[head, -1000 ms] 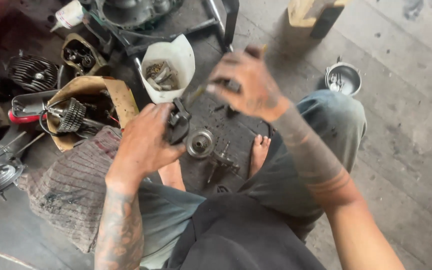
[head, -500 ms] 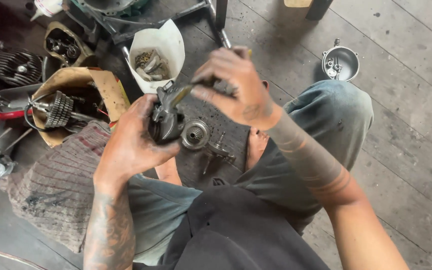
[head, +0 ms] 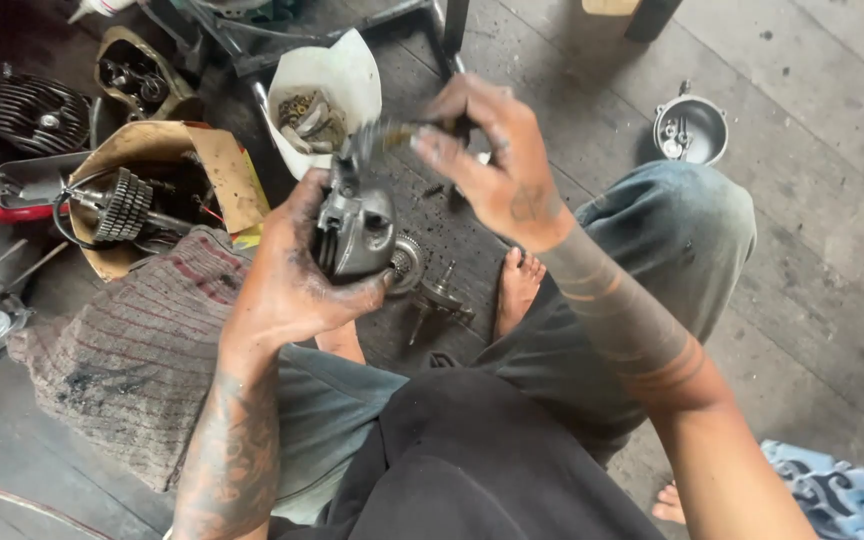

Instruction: Cleaning an engine cover using a brush and a scraping tool to remove grime and old gasket material.

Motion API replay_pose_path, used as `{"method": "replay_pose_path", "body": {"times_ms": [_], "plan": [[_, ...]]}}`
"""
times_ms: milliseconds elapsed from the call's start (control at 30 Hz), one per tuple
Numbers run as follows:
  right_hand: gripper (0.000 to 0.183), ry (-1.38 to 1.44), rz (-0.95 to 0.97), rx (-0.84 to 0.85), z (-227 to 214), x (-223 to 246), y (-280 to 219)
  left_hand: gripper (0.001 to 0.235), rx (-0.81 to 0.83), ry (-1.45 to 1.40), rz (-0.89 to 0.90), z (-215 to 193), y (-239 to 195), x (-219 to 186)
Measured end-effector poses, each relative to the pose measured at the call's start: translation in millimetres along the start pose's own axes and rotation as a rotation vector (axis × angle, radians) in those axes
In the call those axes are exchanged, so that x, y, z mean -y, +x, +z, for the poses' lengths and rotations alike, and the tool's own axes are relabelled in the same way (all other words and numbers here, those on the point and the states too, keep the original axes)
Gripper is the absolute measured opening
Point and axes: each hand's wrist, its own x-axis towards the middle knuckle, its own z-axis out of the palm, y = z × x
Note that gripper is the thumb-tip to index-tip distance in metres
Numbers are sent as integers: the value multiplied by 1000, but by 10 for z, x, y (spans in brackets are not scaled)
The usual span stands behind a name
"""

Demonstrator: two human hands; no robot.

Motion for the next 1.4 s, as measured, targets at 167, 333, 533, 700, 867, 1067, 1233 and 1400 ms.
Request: {"method": "replay_pose_path", "body": {"times_ms": [167, 333, 533, 700, 867, 1067, 1233, 1400], "plan": [[11, -141, 52, 30, -10, -129, -29, 67, -15, -29, 6, -13, 22, 36], [8, -60, -37, 52, 89, -47, -21, 62, -16, -60, 18, 66, 31, 152], [12, -172, -47, 52, -4, -196, 24, 71, -59, -180, 57, 64, 80, 286], [10, -42, -3, -106, 30, -107, 1, 71, -93, -170, 171, 22, 87, 325], [8, -21, 3, -105, -8, -306, -13, 79, -72, -222, 230, 49, 58, 388], [13, -274, -104, -80, 60, -58, 61, 70, -102, -197, 243, 77, 62, 309], [10, -140, -65, -157, 28, -99, 38, 58, -217, -55, 240, 22, 40, 116], [17, -162, -116, -68, -32, -3, -8, 61, -294, 280, 447, -12, 114, 166]]}}
